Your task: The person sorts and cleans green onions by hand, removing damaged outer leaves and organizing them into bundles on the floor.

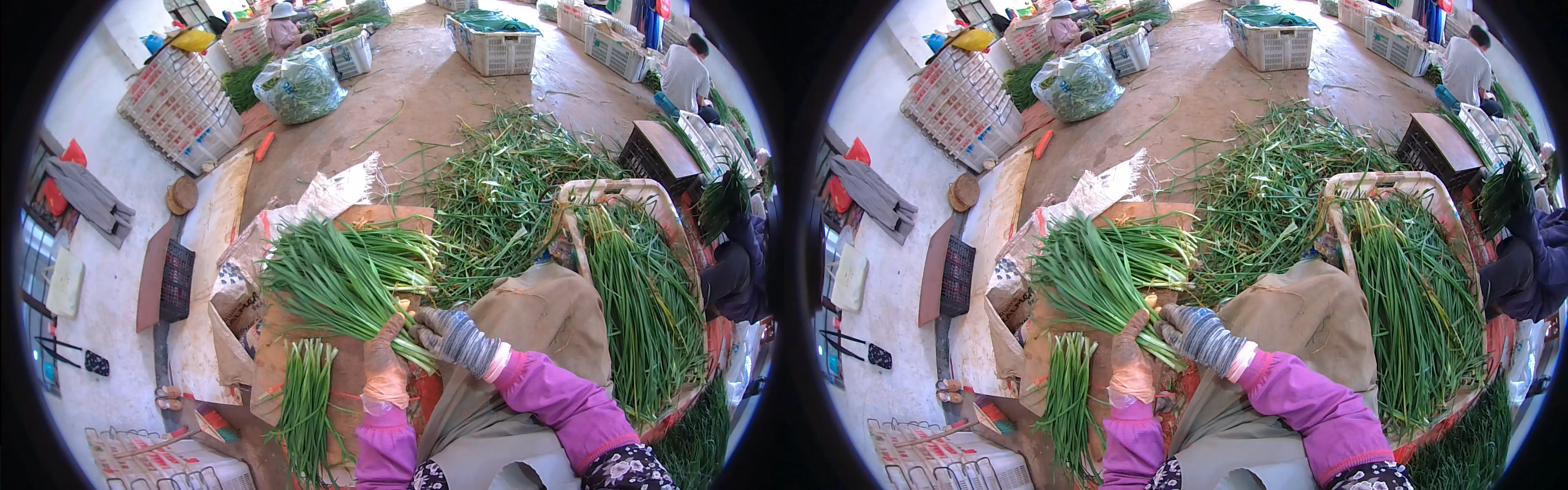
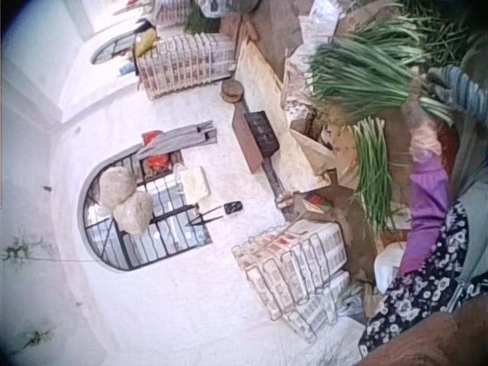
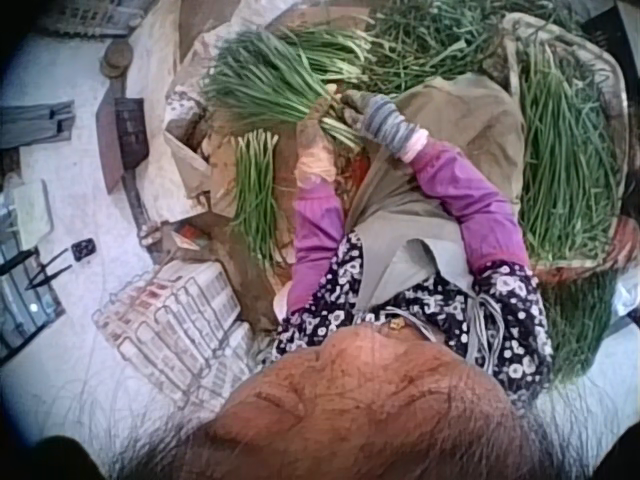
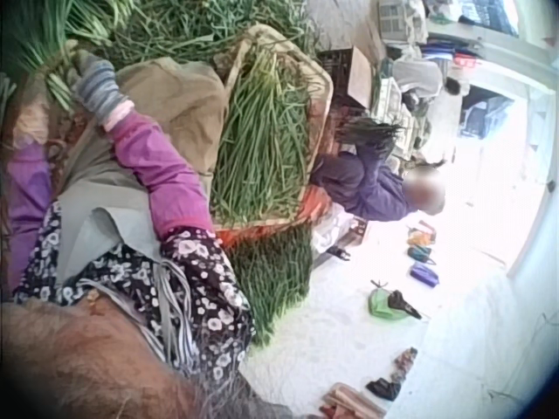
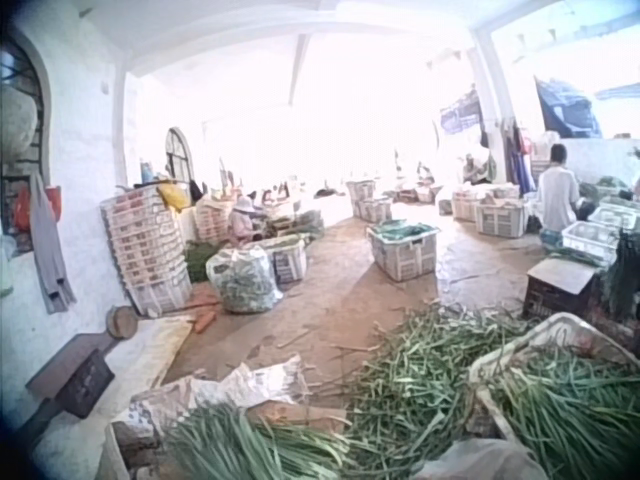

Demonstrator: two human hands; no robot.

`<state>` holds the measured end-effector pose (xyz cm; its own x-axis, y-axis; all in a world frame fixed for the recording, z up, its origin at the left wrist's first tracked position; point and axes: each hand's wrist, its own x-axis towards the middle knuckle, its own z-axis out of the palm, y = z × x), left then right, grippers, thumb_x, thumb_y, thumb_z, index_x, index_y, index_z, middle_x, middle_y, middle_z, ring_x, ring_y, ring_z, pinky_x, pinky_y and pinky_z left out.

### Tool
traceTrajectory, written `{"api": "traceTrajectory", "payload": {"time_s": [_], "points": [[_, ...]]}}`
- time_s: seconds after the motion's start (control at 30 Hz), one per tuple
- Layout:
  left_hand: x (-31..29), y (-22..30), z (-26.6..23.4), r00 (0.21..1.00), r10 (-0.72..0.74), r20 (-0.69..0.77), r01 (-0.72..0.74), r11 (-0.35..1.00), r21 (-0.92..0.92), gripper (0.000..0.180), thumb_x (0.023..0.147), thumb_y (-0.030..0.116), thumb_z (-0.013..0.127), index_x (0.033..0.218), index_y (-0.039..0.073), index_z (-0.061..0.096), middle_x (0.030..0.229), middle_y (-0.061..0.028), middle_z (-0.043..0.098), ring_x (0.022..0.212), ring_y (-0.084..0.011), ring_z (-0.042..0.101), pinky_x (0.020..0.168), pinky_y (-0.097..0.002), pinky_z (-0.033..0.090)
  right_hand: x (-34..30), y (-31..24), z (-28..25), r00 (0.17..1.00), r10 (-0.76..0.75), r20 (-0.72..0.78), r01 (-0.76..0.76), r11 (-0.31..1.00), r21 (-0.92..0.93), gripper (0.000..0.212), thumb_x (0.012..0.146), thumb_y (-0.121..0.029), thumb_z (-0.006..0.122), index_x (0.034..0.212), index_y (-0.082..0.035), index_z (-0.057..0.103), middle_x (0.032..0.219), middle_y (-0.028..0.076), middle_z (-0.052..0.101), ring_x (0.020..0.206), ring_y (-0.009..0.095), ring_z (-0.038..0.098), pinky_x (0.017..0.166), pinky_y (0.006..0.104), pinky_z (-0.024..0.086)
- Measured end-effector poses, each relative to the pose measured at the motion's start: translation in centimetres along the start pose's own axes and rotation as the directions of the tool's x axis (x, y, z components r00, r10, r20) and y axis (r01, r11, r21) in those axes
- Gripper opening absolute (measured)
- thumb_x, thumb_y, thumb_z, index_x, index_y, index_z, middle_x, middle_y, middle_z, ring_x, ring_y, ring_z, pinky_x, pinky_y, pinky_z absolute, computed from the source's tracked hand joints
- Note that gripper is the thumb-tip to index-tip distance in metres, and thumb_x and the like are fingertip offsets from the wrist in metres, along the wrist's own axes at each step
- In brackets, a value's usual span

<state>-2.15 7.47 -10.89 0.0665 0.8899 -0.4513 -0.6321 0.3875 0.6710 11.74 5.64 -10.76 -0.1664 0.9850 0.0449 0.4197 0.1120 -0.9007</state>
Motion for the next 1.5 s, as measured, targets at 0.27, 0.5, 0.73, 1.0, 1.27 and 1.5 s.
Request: {"api": "traceTrajectory", "payload": {"time_s": [0.27,0.5,0.73,1.0,1.27,1.5], "points": [[0.7,3.0,2.2,0.972,0.233,0.03,-0.227,0.964,-0.139,0.028,0.079,0.0,0.062,0.105,0.006,0.054,0.091,-0.0051,0.06,0.081,-0.0158,0.059,0.081,-0.0371,0.053,-0.3,3.3,-2.4,0.928,0.308,-0.212,-0.033,0.632,0.774,0.02,0.091,-0.018,0.048,0.103,-0.003,0.054,0.075,0.008,0.062,0.064,0.018,0.06,0.058,0.0307,0.049],[-1.7,7.1,8.7,0.857,0.459,0.234,-0.394,0.877,-0.274,0.035,0.079,0.0,0.062,0.112,0.006,0.051,0.099,-0.0045,0.06,0.082,-0.0112,0.058,0.076,-0.0291,0.055,-0.7,3.3,-6.4,0.871,0.453,-0.191,0.038,0.325,0.945,0.057,0.089,-0.05,0.046,0.128,-0.01,0.035,0.122,0.01,0.047,0.103,0.019,0.052,0.081,0.0377,0.046],[-2.6,-0.7,14.8,0.896,0.312,0.315,-0.319,0.947,-0.029,0.034,0.079,-0.001,0.061,0.112,0.005,0.052,0.092,-0.0056,0.059,0.076,-0.017,0.059,0.079,-0.0351,0.052,0.4,-4.4,-6.5,0.944,0.155,-0.292,0.31,-0.108,0.945,0.065,0.088,-0.057,0.042,0.128,-0.006,0.038,0.118,0.007,0.047,0.108,0.022,0.046,0.093,0.0402,0.039],[0.8,-2.0,16.8,0.866,0.047,0.498,-0.355,0.758,0.547,0.011,0.079,0.002,0.058,0.091,0.002,0.057,0.068,-0.0014,0.057,0.056,-0.0108,0.054,0.049,-0.0242,0.045,-0.9,-0.6,-8.1,0.923,0.288,-0.257,0.21,0.185,0.96,0.048,0.091,-0.048,0.043,0.12,-0.01,0.047,0.098,0.001,0.053,0.09,0.01,0.05,0.083,0.0248,0.042],[3.0,2.0,21.6,0.84,-0.011,0.542,-0.337,-0.793,0.508,0.041,0.078,0.009,0.055,0.113,-0.009,0.045,0.082,-0.0235,0.061,0.076,-0.0363,0.063,0.062,-0.0427,0.052,-1.3,1.9,-7.9,0.993,0.119,0.019,-0.019,-0.004,1.0,0.067,0.082,-0.056,0.054,0.133,-0.016,0.037,0.126,0.004,0.045,0.11,0.02,0.046,0.091,0.0404,0.038],[2.6,-1.2,19.4,0.818,0.004,0.575,-0.298,-0.852,0.431,0.062,0.083,0.009,0.047,0.133,-0.011,0.016,0.078,-0.019,0.062,0.07,-0.0317,0.063,0.057,-0.0405,0.051,0.0,1.6,-8.4,0.999,0.014,-0.032,0.034,-0.23,0.973,0.05,0.083,-0.04,0.06,0.124,-0.013,0.048,0.123,0.003,0.051,0.112,0.019,0.048,0.092,0.0409,0.04]]}}
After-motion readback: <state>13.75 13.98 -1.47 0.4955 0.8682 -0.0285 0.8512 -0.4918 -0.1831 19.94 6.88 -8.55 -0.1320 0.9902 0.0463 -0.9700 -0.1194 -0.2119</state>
